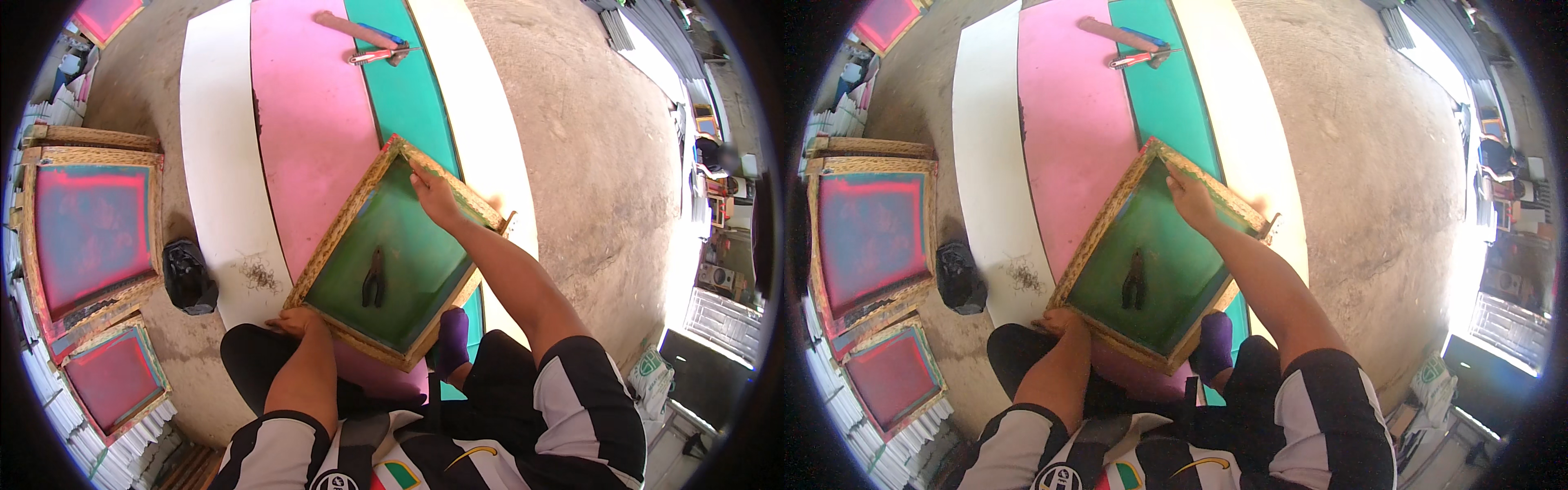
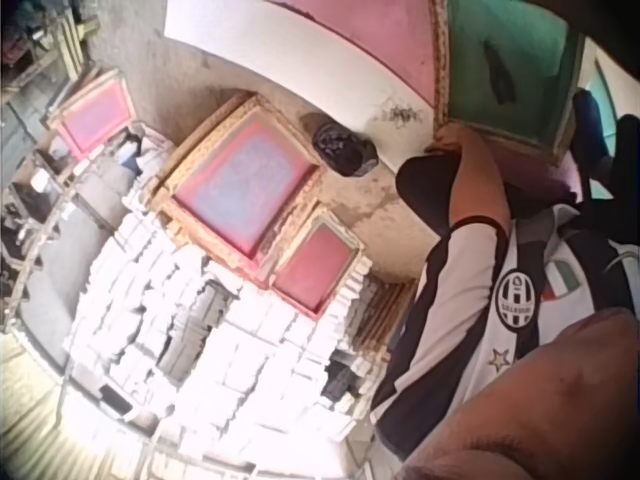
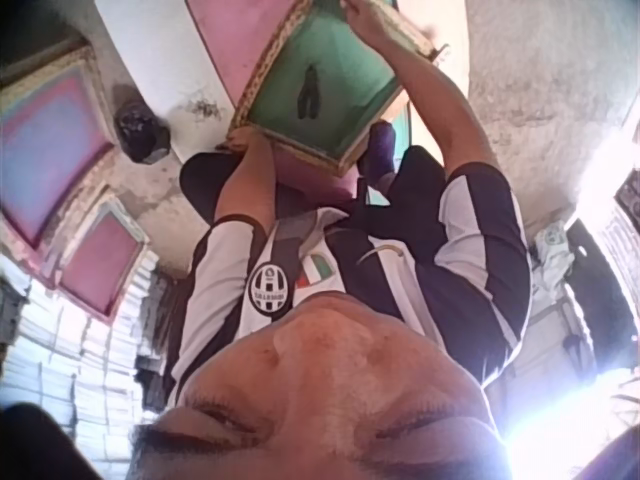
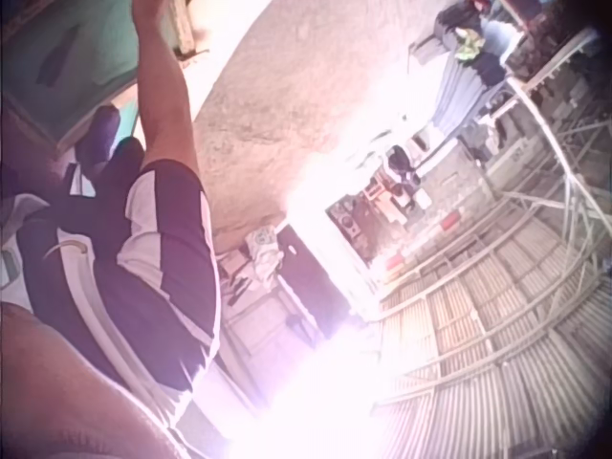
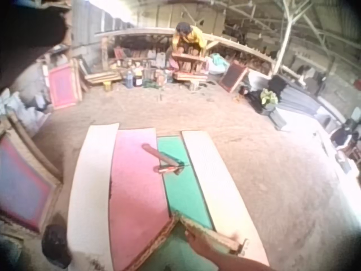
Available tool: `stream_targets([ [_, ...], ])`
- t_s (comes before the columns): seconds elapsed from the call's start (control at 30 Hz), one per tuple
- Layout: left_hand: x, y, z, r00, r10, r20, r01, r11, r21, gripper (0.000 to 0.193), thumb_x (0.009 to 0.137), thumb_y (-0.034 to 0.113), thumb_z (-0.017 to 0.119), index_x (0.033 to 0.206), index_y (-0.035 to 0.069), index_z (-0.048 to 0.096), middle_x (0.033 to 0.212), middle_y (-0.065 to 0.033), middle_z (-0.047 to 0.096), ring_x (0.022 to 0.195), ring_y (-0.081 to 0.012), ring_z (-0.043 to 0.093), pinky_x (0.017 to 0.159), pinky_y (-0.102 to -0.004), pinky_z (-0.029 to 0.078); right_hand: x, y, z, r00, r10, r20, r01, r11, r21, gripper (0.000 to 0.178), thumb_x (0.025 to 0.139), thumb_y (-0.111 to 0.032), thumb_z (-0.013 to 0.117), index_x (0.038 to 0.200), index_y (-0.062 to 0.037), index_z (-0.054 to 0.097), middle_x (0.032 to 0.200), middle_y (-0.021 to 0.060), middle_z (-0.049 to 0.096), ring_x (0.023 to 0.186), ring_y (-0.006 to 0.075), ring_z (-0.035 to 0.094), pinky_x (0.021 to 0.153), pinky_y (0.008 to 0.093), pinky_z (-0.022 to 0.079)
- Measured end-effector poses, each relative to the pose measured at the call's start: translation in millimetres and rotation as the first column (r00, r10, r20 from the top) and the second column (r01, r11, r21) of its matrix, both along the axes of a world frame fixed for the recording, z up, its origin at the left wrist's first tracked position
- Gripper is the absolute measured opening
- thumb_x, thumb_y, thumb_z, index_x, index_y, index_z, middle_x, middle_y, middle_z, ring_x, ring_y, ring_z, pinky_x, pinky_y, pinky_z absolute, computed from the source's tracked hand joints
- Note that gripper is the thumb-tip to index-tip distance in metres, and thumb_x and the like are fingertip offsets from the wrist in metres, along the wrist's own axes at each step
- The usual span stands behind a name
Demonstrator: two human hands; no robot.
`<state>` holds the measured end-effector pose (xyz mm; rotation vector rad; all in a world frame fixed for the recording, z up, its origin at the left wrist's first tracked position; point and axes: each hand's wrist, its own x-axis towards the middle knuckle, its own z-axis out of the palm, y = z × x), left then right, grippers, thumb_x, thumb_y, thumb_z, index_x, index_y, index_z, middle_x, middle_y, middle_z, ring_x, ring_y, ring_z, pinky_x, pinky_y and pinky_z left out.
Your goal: The person sits on the floor and uses a small tool to scrape or clean the inner edge of a green mesh screen frame. The person holds the frame steady with one hand while working along the perimeter with the other.
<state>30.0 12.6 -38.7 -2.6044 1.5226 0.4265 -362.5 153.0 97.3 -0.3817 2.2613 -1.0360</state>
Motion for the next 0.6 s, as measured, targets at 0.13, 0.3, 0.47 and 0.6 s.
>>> stream_targets([
  [0.13,66,-26,-65,0.837,-0.326,0.441,0.205,0.932,0.299,0.060,0.102,0.022,0.033,0.156,-0.005,0.031,0.158,-0.0317,0.031,0.148,-0.0420,0.030,0.124,-0.0475,0.025,1,-28,11,0.978,-0.044,0.202,0.062,0.994,-0.085,0.047,0.105,-0.034,0.056,0.150,-0.0195,0.052,0.088,0.0079,0.061,0.073,0.0184,0.058,0.066,0.0337,0.045],
  [0.3,-14,5,20,0.980,0.119,-0.160,-0.150,0.969,-0.198,0.060,0.102,0.024,0.033,0.156,-0.004,0.032,0.162,-0.0300,0.026,0.151,-0.0412,0.026,0.124,-0.0468,0.024,2,-6,25,0.849,-0.241,0.469,0.304,0.951,-0.060,0.046,0.107,-0.036,0.055,0.151,-0.0240,0.051,0.060,-0.0051,0.035,0.044,0.0073,0.028,0.039,0.0281,0.025],
  [0.47,-23,-2,46,0.955,0.143,-0.262,-0.213,0.941,-0.263,0.061,0.102,0.024,0.033,0.156,-0.004,0.032,0.162,-0.0305,0.024,0.151,-0.0416,0.024,0.124,-0.0466,0.024,6,-14,23,0.713,-0.265,0.649,0.421,0.902,-0.093,0.047,0.107,-0.038,0.054,0.152,-0.0260,0.050,0.061,-0.0038,0.036,0.045,0.0091,0.032,0.040,0.0292,0.028],
  [0.6,-10,-7,27,0.979,0.140,-0.145,-0.156,0.982,-0.104,0.060,0.103,0.023,0.032,0.156,-0.004,0.032,0.164,-0.0292,0.022,0.152,-0.0412,0.023,0.124,-0.0462,0.025,16,-16,10,0.830,-0.281,0.481,0.361,0.929,-0.080,0.045,0.106,-0.039,0.055,0.149,-0.0256,0.054,0.067,0.0012,0.050,0.048,0.0124,0.042,0.044,0.0327,0.037],
])
